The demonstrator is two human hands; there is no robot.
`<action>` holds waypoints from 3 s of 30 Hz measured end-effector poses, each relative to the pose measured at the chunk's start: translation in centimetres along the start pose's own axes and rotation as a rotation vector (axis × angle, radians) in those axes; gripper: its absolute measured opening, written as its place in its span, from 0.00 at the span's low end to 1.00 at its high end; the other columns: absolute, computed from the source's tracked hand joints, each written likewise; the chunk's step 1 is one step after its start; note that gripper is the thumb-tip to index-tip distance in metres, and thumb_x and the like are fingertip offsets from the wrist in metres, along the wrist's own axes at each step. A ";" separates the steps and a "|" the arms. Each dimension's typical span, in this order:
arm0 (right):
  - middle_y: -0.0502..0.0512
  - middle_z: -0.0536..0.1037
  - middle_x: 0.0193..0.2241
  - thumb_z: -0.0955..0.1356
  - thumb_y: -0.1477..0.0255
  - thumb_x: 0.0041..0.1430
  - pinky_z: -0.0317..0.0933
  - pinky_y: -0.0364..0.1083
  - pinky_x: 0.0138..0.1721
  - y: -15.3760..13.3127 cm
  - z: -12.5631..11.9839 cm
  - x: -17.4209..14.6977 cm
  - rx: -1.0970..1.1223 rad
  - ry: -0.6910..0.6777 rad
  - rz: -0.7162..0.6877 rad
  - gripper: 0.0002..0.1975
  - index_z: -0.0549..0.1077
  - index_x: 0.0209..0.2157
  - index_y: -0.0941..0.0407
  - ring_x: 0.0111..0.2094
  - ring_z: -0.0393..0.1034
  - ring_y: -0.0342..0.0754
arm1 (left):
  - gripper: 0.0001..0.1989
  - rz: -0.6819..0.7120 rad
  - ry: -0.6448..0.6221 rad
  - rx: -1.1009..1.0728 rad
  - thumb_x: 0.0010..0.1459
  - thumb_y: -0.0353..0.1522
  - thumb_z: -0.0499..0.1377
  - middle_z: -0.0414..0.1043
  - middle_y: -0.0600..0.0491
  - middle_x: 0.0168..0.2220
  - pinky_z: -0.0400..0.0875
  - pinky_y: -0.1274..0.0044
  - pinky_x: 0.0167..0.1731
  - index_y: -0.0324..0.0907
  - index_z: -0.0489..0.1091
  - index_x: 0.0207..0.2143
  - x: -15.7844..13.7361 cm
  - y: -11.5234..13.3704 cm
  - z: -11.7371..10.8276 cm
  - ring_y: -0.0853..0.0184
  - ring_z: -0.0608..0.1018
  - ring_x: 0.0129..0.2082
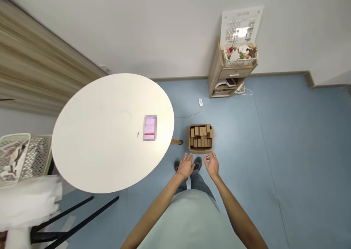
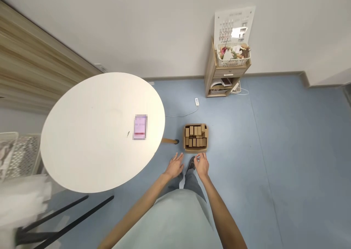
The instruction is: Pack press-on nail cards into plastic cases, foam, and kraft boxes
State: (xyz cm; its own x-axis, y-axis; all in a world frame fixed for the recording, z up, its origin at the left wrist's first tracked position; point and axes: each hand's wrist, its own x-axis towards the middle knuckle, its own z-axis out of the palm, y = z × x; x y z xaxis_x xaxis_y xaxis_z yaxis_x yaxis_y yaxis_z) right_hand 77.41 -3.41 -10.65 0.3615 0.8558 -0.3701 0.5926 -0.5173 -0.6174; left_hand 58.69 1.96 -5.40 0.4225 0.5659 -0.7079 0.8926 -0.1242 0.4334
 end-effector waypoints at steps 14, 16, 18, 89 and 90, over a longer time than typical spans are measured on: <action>0.56 0.78 0.40 0.68 0.67 0.61 0.70 0.48 0.43 -10.1 -2.4 -8.2 0.105 0.126 -0.189 0.06 0.71 0.32 0.53 0.35 0.78 0.50 | 0.29 0.186 0.285 -0.382 0.71 0.39 0.52 0.65 0.45 0.72 0.62 0.65 0.71 0.39 0.66 0.70 -12.3 -3.1 -5.0 0.54 0.60 0.75; 0.56 0.78 0.40 0.68 0.64 0.62 0.71 0.49 0.44 -12.6 -1.8 -9.8 0.144 0.116 -0.263 0.08 0.71 0.31 0.53 0.35 0.78 0.50 | 0.28 0.193 0.340 -0.476 0.71 0.40 0.52 0.69 0.45 0.69 0.66 0.65 0.67 0.40 0.69 0.68 -15.0 -4.6 -5.4 0.53 0.69 0.71; 0.56 0.78 0.39 0.68 0.61 0.63 0.72 0.49 0.43 -15.2 -1.1 -11.2 0.184 0.093 -0.327 0.10 0.71 0.32 0.52 0.35 0.78 0.50 | 0.27 0.191 0.388 -0.569 0.70 0.42 0.53 0.71 0.45 0.67 0.71 0.66 0.63 0.42 0.71 0.66 -17.8 -6.5 -5.6 0.53 0.76 0.64; 0.57 0.84 0.36 0.69 0.55 0.66 0.75 0.51 0.38 -64.0 41.9 -36.6 0.159 -0.163 -0.376 0.15 0.77 0.35 0.52 0.37 0.80 0.54 | 0.27 -0.287 0.824 -0.180 0.62 0.26 0.54 0.67 0.32 0.67 0.65 0.60 0.65 0.31 0.67 0.64 -38.0 -85.8 -25.8 0.46 0.69 0.67; 0.57 0.84 0.36 0.69 0.55 0.66 0.75 0.51 0.37 -64.0 41.9 -36.9 0.162 -0.148 -0.371 0.15 0.77 0.35 0.52 0.37 0.80 0.54 | 0.25 -0.282 0.818 -0.171 0.63 0.27 0.54 0.70 0.31 0.64 0.65 0.59 0.65 0.31 0.68 0.62 -38.0 -85.8 -25.9 0.45 0.69 0.66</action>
State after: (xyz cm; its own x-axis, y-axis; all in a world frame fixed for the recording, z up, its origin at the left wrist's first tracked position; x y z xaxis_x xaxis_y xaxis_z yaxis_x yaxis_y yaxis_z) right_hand -4.01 -1.75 13.39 0.0312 0.9811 -0.1908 0.5379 -0.1774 -0.8242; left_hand -38.04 12.21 -1.27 -0.1134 0.9714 -0.2086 0.8832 0.1947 0.4267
